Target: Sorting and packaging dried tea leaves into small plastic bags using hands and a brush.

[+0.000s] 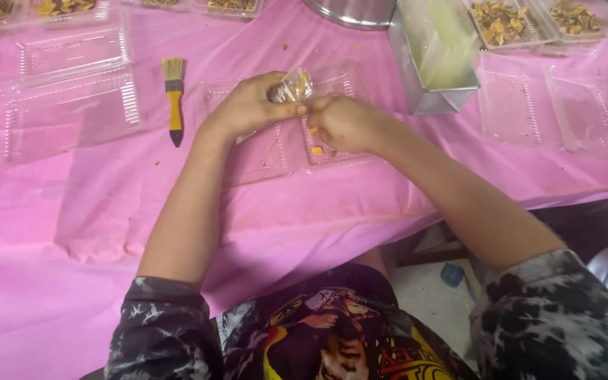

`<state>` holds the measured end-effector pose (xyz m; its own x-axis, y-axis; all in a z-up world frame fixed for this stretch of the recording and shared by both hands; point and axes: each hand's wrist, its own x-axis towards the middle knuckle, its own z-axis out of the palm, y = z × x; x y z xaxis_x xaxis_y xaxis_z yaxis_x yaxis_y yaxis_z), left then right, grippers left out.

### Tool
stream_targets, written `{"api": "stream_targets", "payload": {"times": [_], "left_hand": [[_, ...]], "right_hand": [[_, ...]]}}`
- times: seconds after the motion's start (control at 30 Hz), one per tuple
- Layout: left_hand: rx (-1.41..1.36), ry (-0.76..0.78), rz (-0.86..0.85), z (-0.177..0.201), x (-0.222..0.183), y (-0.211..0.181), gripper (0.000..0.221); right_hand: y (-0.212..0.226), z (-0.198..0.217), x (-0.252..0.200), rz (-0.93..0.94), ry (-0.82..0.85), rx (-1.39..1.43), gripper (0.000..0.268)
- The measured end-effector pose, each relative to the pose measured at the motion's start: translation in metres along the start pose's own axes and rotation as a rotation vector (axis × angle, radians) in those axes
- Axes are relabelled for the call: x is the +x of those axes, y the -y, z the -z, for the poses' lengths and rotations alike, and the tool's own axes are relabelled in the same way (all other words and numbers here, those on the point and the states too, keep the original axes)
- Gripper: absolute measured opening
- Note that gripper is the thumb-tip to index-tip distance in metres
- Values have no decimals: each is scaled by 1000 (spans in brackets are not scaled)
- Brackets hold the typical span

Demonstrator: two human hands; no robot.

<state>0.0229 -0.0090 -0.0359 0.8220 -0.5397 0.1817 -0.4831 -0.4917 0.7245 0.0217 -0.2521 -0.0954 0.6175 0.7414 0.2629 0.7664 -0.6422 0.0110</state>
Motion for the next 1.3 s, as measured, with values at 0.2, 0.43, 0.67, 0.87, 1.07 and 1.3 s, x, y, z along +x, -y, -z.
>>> {"api": "stream_targets", "payload": {"times": [0.2, 0.43, 0.67, 0.87, 1.07, 1.3], "left_hand": [[-30, -32, -20, 13, -7, -14, 68], [107, -20, 11, 21, -4, -8, 76], [87, -24, 25, 14, -4, -3, 78], [-4, -54, 29, 20, 2, 2, 81], [73, -105, -61, 20, -1, -4, 82], [224, -115, -127, 3, 0, -8, 92]], "right_hand": [[36, 76, -28, -83, 10, 276, 25], [45, 62, -7, -352, 256, 185, 85], [57, 27, -4, -461, 218, 128, 40], [76, 17, -9, -405, 105, 246, 26], [60, 29, -32, -433, -135, 448, 24], [60, 90, -13, -718, -678, 1150, 29]]}}
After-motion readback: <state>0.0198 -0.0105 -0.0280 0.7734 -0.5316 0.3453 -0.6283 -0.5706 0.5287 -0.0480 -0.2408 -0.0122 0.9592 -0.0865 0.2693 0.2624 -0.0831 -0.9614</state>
